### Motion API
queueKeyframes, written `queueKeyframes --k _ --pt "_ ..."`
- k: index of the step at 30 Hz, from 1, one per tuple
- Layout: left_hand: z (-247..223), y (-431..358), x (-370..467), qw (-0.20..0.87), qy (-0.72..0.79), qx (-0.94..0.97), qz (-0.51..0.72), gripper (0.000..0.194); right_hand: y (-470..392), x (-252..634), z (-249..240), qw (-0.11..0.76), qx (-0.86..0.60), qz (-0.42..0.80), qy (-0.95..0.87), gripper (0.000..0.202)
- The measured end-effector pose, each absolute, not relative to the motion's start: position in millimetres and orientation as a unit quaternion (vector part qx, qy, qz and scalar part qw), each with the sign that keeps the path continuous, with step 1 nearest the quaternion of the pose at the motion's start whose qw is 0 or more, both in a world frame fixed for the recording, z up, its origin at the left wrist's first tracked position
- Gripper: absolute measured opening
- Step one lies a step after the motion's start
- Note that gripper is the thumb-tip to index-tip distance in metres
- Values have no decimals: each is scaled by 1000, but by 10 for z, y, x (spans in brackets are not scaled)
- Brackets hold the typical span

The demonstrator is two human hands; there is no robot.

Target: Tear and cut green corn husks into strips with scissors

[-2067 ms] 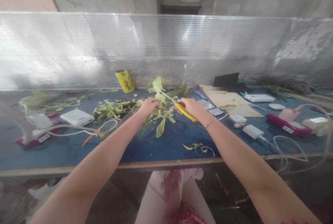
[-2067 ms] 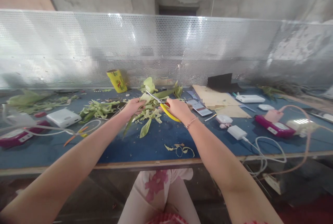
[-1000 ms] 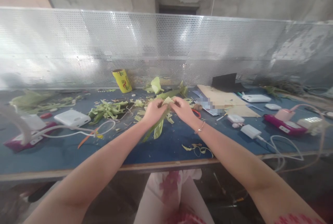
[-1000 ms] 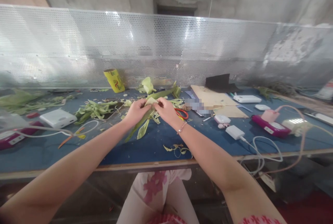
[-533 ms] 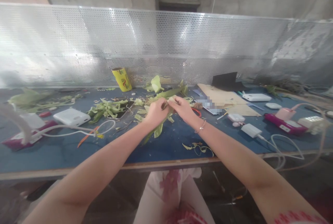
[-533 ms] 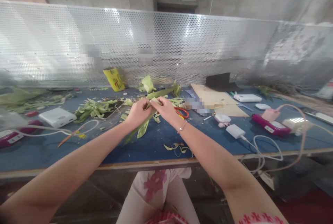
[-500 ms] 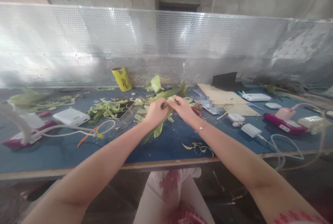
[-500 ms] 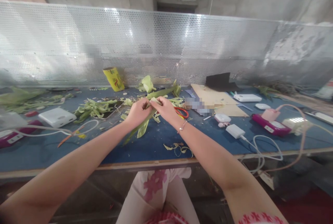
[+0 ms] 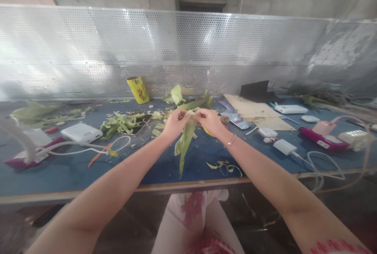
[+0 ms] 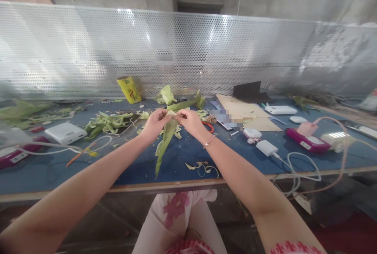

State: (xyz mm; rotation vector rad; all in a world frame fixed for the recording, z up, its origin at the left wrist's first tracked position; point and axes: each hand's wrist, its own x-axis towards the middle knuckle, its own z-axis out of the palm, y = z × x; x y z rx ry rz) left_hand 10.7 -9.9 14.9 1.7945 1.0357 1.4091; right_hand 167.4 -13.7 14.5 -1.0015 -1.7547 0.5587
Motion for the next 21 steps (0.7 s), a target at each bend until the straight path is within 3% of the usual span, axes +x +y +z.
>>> queueKeyframes --k 5,13,21 --pt "197 -130 91 322 385 694 517 16 -161 1718 177 475 -415 227 -742 22" --pt "243 -160 108 491 371 579 535 17 -145 1726 185 532 -385 308 -688 20" --pt "258 -156 75 526 341 566 536 16 -36 1758 107 549 -333 395 -657 21"
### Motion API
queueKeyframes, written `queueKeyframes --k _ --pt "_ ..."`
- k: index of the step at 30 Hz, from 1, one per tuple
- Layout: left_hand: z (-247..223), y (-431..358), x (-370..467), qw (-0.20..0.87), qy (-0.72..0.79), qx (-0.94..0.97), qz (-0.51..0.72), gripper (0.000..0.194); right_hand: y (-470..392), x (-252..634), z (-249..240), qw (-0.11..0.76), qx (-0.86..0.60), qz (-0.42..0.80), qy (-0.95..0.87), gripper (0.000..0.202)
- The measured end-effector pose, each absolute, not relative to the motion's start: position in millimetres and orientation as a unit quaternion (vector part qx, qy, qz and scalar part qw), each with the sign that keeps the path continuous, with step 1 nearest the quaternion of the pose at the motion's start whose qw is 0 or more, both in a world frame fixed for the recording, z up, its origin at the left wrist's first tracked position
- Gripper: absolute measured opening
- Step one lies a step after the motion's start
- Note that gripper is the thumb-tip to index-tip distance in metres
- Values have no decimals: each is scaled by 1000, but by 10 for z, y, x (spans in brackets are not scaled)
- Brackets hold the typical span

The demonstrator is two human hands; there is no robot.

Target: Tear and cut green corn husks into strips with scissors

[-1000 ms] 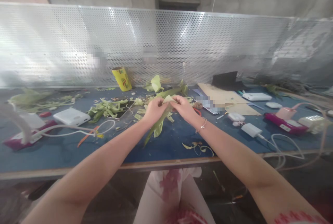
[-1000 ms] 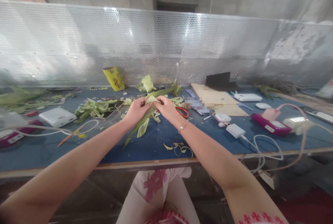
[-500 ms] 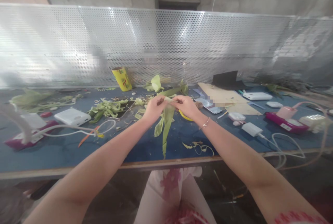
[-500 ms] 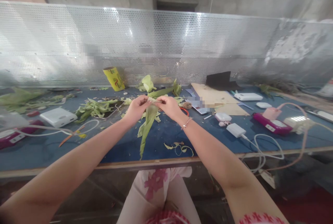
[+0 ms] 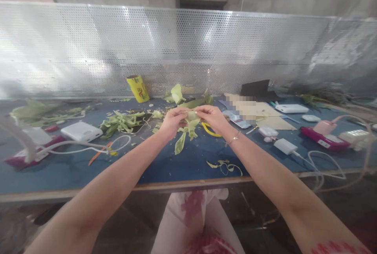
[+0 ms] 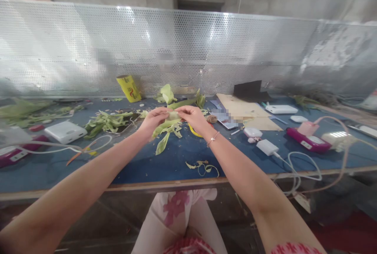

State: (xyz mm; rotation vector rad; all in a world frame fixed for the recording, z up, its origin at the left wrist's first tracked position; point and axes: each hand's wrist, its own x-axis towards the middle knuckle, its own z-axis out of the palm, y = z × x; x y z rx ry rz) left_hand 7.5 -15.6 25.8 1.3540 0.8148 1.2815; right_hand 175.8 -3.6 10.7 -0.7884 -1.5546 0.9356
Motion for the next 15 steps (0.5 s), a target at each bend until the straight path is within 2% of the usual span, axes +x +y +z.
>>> queueKeyframes --k 7,15 --pt "253 -141 64 529 333 564 540 5 -39 1778 112 542 -319 417 -656 22" --pt "287 -188 73 522 351 574 524 9 -36 1788 114 530 -314 411 -672 20"
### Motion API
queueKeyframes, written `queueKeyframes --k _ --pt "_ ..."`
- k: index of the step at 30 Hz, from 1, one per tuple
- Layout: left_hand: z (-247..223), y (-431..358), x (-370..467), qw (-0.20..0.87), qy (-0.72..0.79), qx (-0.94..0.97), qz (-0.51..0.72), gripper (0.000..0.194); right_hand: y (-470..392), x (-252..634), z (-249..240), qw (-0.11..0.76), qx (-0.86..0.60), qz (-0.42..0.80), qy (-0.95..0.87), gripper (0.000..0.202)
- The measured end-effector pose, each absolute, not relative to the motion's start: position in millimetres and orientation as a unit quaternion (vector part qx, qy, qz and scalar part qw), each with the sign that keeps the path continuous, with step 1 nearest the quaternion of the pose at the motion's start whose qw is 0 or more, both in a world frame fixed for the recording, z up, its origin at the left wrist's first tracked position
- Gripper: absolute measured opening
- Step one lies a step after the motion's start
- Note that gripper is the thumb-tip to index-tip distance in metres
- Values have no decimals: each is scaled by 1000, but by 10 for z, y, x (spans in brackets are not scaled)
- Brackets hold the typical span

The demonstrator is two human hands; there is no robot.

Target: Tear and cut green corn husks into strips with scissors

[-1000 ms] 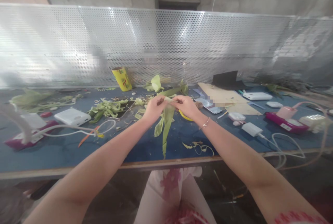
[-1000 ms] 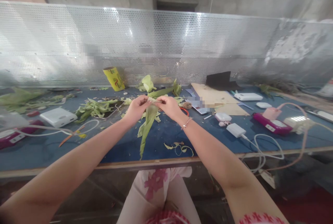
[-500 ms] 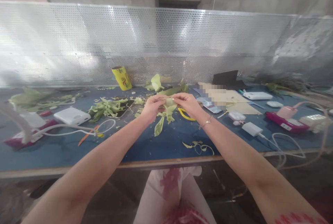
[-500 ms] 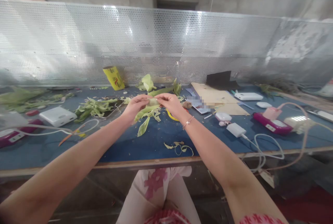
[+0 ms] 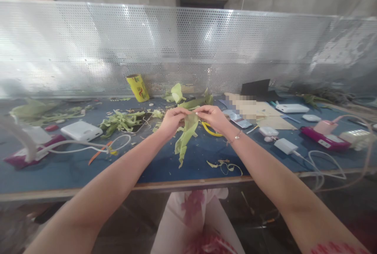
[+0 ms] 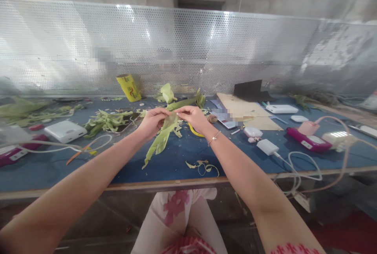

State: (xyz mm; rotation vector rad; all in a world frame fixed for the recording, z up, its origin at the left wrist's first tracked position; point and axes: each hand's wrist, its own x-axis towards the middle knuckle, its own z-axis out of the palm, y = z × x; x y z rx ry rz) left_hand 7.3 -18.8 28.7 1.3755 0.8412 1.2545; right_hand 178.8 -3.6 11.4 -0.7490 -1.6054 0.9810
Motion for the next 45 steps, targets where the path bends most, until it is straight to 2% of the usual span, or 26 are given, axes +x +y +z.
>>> queueKeyframes --k 2,8,16,25,34,45 --pt "289 -200 74 518 340 583 525 11 -42 1786 127 530 -320 402 -674 19" --pt "282 -190 65 506 327 610 515 33 -84 1787 169 530 -334 366 -689 15" --pt "232 -117 60 467 370 630 498 25 -153 1781 199 500 -355 295 -733 16" --pt "224 -124 66 476 368 625 498 15 -157 1786 221 494 -390 260 -733 17" --pt "276 -152 68 476 362 628 498 19 -160 1782 199 475 -378 284 -742 20" --pt "320 -168 36 435 385 664 471 17 -182 1790 220 463 -398 197 -767 19"
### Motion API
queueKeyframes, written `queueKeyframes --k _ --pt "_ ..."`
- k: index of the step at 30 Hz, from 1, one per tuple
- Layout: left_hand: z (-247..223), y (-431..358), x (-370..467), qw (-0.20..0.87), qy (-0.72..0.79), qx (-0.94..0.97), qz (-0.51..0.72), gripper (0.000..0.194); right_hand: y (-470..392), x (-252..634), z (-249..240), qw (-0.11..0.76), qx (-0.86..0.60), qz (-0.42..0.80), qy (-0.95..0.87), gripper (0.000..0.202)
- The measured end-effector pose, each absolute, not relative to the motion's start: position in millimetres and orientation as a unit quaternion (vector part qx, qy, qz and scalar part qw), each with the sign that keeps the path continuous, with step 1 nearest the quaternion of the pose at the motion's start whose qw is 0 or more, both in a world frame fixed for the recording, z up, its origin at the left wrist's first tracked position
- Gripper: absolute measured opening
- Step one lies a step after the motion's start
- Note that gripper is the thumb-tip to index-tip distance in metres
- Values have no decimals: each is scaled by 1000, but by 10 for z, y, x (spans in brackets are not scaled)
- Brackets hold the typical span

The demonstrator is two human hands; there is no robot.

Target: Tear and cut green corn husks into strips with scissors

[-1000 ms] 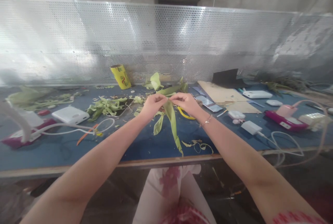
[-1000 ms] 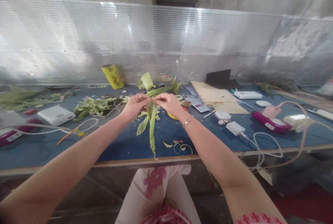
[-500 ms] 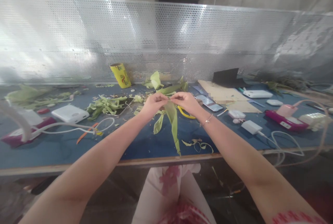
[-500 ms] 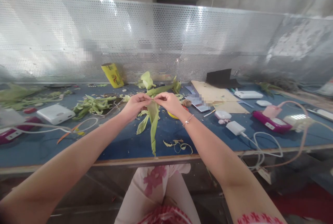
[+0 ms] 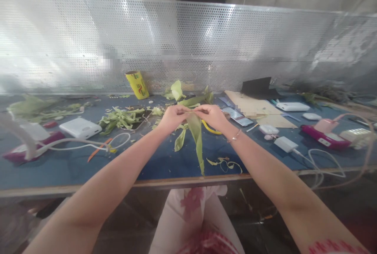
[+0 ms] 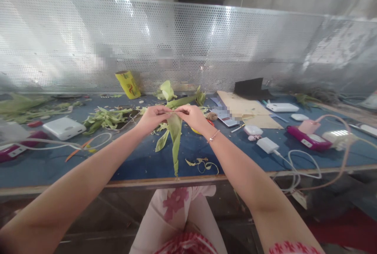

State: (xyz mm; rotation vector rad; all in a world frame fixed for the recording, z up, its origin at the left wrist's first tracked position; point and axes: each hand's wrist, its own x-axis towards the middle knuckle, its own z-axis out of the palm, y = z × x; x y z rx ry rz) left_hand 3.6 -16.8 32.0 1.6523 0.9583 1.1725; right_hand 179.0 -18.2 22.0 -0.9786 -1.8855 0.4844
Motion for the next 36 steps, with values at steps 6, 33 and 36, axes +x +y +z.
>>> queueKeyframes --k 6,33,36 --pt "350 -182 35 448 381 659 468 15 -206 1800 249 460 -398 206 -766 19" --pt "276 -103 25 505 389 594 490 10 -153 1861 205 454 -276 96 -842 15" --pt "276 -99 25 494 398 597 491 11 -158 1855 206 454 -299 111 -832 17"
